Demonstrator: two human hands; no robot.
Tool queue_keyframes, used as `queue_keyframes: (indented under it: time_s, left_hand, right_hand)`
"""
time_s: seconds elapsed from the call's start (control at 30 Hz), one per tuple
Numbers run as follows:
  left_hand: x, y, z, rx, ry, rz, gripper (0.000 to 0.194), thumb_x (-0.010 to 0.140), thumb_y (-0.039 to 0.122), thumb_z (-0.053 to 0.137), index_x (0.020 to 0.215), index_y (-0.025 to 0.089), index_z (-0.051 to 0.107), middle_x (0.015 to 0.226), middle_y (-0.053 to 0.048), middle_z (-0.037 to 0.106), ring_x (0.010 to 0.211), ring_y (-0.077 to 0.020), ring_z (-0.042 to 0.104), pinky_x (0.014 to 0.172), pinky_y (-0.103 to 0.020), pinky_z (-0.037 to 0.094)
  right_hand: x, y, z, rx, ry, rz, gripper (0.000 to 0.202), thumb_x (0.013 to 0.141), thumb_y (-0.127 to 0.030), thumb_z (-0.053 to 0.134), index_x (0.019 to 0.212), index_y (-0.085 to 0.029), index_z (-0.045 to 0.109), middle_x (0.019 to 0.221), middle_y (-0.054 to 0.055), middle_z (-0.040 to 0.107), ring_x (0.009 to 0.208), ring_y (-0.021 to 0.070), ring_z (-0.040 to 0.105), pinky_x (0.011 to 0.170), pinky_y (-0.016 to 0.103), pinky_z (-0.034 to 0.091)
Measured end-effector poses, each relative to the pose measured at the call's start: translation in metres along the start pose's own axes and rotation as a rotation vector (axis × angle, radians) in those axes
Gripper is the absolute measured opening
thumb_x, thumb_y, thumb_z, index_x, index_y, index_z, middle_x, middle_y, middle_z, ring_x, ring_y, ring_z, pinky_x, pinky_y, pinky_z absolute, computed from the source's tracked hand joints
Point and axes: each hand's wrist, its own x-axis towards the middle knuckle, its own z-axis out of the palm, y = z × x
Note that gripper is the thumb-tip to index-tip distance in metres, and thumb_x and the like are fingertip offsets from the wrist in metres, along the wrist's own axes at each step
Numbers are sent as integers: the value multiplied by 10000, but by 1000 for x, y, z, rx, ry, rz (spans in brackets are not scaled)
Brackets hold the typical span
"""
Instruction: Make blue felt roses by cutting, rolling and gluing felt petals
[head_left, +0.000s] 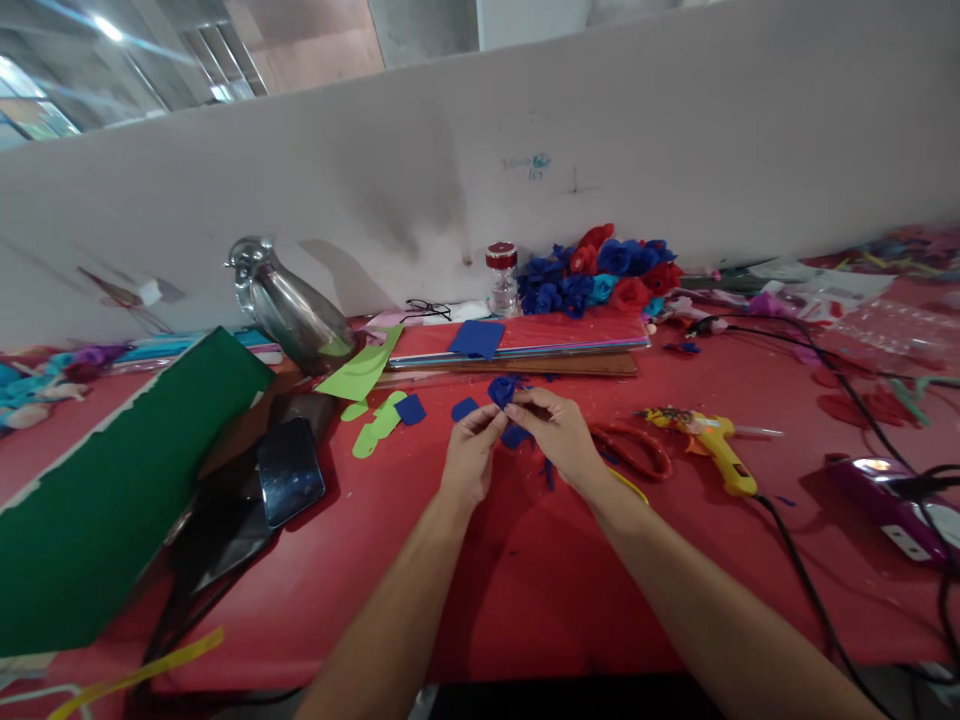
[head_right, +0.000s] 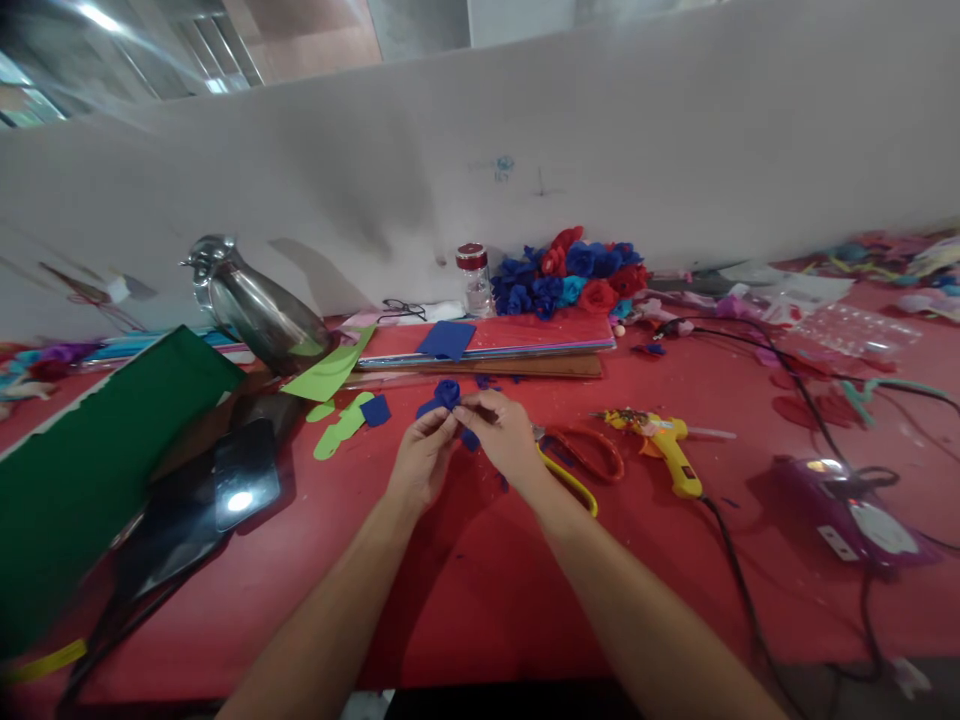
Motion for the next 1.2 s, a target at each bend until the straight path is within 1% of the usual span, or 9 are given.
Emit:
queue_keyframes:
  time_s: [0.13, 0.3, 0.47, 0.6, 0.77, 0.97, 1.03, 1.1, 1.2]
  left_hand:
    - [1, 1, 0, 24, 5, -14, 245, 498, 219, 840, 685, 160, 692, 720, 6, 692, 684, -90, 604, 754, -228, 456]
    - [0, 1, 0, 34, -17, -11, 265, 531, 300, 831, 692, 161, 673, 694, 19, 665, 655, -77, 585, 708, -216, 456]
    - [2, 1, -2, 50, -14, 3, 282, 520, 317, 834, 674, 163, 654, 651, 36, 627, 601, -58, 544, 632, -189, 432]
    - [2, 0, -2, 75, -25, 11, 296, 508, 299, 838, 708, 161, 669, 676, 28, 635, 619, -61, 547, 639, -188, 428]
    - [0, 0, -1, 117, -54, 6, 294, 544, 310, 819, 734, 152, 660, 634, 33, 598, 562, -57, 514, 581, -191, 411]
    - [-1, 1, 2, 142, 0, -20, 262, 555, 287, 804, 701, 145, 640, 576, 52, 542, 509, -36, 460, 511, -166, 353]
    - [0, 1, 2, 124, 17, -27, 254, 538, 253, 806, 697, 144, 642, 585, 49, 557, 516, -36, 468, 535, -169, 371]
    - [1, 1, 2, 105, 29, -41, 256, 520, 222, 808, 704, 143, 648, 627, 36, 594, 534, -39, 490, 574, -181, 400]
    - [1, 0, 2, 111, 44, -46, 268, 513, 217, 809, 726, 141, 667, 642, 21, 617, 546, -47, 516, 576, -189, 401]
  right_hand:
    - [1, 0, 2, 98, 4, 71, 191, 676, -363, 663, 755, -192, 694, 741, 17, 676, 701, 161, 585, 698, 294, 460]
    - [0, -2, 3, 226, -16, 153, 224, 684, -380, 632, 800, -197, 689, 704, -5, 658, 644, 138, 573, 652, 279, 458]
    - [-1, -5, 2, 246, -20, 152, 213, 629, -317, 681, 805, -198, 680, 701, -14, 646, 640, 131, 567, 661, 272, 464]
    - [2, -5, 2, 263, -4, 158, 206, 582, -285, 705, 768, -199, 679, 661, -24, 639, 624, 132, 563, 649, 271, 463]
    - [5, -1, 1, 260, 24, 197, 190, 563, -308, 703, 706, -186, 674, 674, -6, 667, 620, 137, 572, 653, 280, 468]
    - [8, 1, 1, 165, 79, 185, 213, 585, -351, 672, 714, -181, 661, 654, -9, 662, 594, 132, 567, 650, 281, 468]
    - [6, -4, -4, 82, 105, 138, 221, 628, -367, 645, 742, -180, 667, 698, 12, 682, 623, 144, 586, 662, 288, 472]
    - [0, -11, -20, -34, 150, 73, 234, 674, -383, 614, 775, -181, 674, 752, 35, 699, 668, 162, 608, 682, 299, 476]
    - [-17, -17, -66, -311, 293, -15, 252, 719, -396, 568, 807, -185, 675, 798, 59, 704, 726, 192, 623, 730, 331, 477]
